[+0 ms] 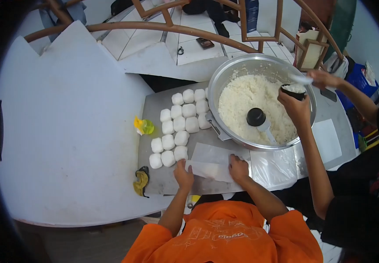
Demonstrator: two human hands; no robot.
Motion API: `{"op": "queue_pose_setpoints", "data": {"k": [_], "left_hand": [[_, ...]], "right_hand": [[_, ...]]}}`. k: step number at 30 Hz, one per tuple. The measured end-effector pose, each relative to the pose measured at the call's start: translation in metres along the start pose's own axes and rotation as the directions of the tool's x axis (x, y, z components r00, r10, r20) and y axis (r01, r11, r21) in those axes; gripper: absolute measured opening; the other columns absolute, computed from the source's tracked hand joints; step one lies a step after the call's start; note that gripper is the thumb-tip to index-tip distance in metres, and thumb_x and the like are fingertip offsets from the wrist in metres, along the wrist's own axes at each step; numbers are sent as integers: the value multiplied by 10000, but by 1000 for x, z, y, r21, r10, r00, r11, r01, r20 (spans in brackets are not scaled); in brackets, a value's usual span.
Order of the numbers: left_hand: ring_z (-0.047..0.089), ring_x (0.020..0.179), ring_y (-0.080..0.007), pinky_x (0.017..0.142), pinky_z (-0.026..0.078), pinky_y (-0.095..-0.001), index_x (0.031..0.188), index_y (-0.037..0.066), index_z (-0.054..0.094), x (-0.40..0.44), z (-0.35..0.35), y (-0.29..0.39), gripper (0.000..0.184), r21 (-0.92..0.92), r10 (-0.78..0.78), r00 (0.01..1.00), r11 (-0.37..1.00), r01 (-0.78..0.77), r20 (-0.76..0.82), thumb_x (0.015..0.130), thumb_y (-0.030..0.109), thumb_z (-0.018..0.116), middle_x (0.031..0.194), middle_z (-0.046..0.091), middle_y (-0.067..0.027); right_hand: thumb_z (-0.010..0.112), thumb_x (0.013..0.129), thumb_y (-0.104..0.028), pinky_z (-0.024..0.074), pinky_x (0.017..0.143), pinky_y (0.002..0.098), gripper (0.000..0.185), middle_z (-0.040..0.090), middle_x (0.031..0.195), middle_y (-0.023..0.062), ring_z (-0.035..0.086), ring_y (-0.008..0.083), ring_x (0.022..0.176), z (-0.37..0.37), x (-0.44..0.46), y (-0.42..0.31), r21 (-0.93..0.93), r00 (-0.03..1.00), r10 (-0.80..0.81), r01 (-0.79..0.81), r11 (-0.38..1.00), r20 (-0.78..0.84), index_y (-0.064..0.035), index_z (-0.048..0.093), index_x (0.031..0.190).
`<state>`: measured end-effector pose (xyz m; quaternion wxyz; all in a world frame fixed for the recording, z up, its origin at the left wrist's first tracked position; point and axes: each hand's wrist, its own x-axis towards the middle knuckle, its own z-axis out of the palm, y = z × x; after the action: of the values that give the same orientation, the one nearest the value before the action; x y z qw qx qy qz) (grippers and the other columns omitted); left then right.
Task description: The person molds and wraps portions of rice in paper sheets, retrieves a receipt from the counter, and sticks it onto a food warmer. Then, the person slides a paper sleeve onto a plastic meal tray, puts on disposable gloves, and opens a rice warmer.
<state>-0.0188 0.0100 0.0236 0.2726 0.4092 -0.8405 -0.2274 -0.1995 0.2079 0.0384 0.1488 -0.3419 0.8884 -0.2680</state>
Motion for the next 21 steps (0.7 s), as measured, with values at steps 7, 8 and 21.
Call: {"op": "queue_pose_setpoints", "data": {"k": [7,8,21], "left_hand": [[487,1167,-342,986,329,-494,1269,-3,506,-47,29,95,795,148,-72,989,988,52,131,722,486,812,1219,541,-159],[483,1175,-338,985,329,-492,1277,-5,498,-42,33,98,815,162,-100,985,984,78,138,714,490,818,1223,540,-159],[490,1176,-334,963,342,-484,1401,-23,405,-20,36,103,993,329,-148,919,944,21,365,666,475,850,1231,537,-176]], "right_hand": [[652,764,-54,452,953,489,432,572,1199,218,535,394,1153,21,25,-2,-181,945,-260,225,957,-198,-4,564,1184],[649,766,-50,452,942,491,437,578,1183,213,533,396,1151,21,32,-9,-184,916,-278,232,955,-291,3,556,1189],[638,762,-24,494,896,493,450,622,1129,184,604,396,1050,9,39,-29,22,988,-139,137,990,70,-75,557,1202]]}}
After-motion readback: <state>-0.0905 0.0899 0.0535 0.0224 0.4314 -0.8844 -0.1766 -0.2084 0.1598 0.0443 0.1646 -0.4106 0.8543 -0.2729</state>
